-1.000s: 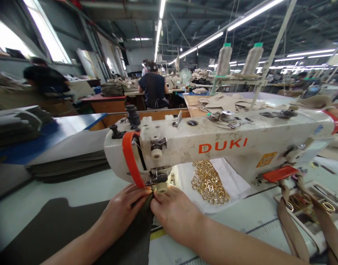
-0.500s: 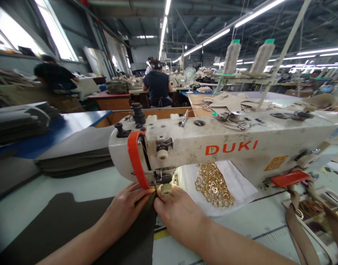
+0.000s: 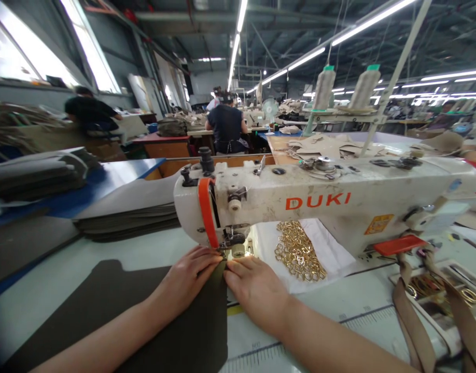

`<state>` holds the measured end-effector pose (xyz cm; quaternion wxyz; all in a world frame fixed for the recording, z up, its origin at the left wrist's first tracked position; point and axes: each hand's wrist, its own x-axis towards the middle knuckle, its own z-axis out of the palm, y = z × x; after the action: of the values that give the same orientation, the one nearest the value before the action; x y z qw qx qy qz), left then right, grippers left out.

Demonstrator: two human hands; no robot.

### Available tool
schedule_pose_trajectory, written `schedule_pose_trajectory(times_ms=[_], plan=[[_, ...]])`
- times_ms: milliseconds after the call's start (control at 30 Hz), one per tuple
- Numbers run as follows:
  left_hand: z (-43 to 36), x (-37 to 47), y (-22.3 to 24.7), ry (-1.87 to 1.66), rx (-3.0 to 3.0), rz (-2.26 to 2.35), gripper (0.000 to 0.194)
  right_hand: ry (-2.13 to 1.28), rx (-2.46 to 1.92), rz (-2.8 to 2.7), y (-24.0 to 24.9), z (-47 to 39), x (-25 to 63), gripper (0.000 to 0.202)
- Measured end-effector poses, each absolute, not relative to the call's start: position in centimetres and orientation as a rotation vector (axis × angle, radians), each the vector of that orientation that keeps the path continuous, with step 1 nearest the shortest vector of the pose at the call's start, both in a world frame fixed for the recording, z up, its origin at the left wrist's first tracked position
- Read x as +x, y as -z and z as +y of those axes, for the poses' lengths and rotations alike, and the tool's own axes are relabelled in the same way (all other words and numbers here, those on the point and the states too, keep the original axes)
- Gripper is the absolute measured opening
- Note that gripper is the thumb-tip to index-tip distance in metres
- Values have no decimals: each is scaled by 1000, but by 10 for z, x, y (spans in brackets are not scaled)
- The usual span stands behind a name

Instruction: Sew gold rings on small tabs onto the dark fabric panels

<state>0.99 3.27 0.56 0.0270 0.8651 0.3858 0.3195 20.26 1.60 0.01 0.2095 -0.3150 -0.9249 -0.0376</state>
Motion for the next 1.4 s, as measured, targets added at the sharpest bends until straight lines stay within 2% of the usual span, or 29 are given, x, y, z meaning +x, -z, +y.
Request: schedule_pose_trajectory(times_ms=[400,933,1400], plan=[[33,0,-4,-823,2985,1069,31,85,-847,-2625,-9,14,201,9],[35,-2,-3,-679,3117,1109,31,87,-891,-2692,-9,16,199,9],[41,-1,-4,-552,2980,1191,32,71,-889,-2676,-3,23,198,10]])
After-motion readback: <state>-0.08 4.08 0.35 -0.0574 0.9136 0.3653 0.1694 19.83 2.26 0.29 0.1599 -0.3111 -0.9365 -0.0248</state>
